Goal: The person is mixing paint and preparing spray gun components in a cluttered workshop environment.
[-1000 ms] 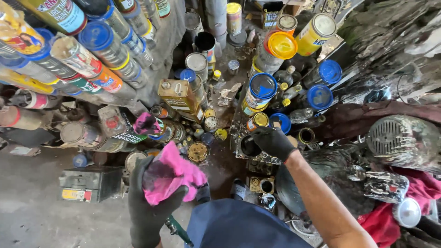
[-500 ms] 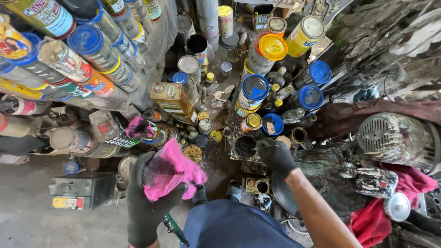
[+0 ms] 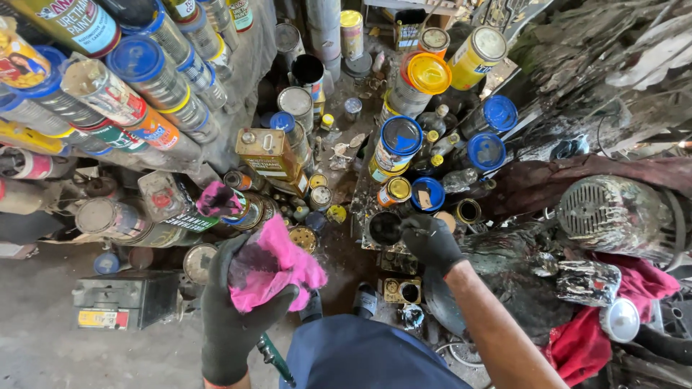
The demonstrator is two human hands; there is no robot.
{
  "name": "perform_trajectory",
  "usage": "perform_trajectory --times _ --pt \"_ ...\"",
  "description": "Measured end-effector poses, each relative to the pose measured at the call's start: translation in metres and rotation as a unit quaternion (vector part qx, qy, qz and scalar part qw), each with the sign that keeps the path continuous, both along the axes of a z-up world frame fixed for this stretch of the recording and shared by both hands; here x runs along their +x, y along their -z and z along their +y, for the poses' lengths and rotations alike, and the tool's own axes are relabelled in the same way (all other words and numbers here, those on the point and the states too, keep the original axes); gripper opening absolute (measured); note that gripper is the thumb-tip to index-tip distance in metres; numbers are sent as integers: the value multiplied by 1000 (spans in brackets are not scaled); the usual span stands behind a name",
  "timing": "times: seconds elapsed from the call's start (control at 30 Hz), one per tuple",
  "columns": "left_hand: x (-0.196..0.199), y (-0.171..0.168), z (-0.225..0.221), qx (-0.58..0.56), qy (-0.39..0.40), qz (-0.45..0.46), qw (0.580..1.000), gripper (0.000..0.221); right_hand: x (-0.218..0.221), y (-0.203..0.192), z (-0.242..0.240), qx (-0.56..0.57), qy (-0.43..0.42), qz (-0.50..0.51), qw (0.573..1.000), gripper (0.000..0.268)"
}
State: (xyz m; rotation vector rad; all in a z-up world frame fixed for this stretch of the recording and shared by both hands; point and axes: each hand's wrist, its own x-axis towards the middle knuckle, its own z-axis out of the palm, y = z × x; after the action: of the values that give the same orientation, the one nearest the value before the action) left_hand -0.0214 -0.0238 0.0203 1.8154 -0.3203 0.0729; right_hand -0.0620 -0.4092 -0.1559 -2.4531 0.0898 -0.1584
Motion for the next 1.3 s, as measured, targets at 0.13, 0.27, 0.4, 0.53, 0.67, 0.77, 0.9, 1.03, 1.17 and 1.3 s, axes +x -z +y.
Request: perform_trajectory --times 0.13,0.27,0.4,0.53,0.67,0.77,0.9,1.03,1.17,1.3 --pt "-1 1 2 -16 3 17 1000 84 2 -19 14 42 5 106 993 16" --pt "-2 2 6 -4 1 -3 1000 84 2 -3 5 12 2 42 999 12" --pt "-1 -9 1 2 6 4 1000 83 6 -7 6 41 -18 39 998 12" --pt "-2 -6 1 -11 10 9 1000 82 5 4 0 -36 7 13 999 10" --pt "-2 -4 -2 -4 14 5 1000 83 5 14 4 -43 23 29 998 15" --pt "-2 -6 -3 -5 13 -4 1000 84 3 16 -3 -24 63 7 998 18" --pt "-3 2 -6 -28 24 -5 999 84 2 24 -8 51 40 68 996 19" --pt "0 -1 -9 -10 12 -4 1000 83 1 20 -7 123 125 -7 985 21" --pt "1 1 -15 41 6 -15 999 85 -11 75 -29 -64 78 42 994 23" --pt "3 -6 -25 34 13 -47 998 88 -5 9 -5 128 205 21 970 22"
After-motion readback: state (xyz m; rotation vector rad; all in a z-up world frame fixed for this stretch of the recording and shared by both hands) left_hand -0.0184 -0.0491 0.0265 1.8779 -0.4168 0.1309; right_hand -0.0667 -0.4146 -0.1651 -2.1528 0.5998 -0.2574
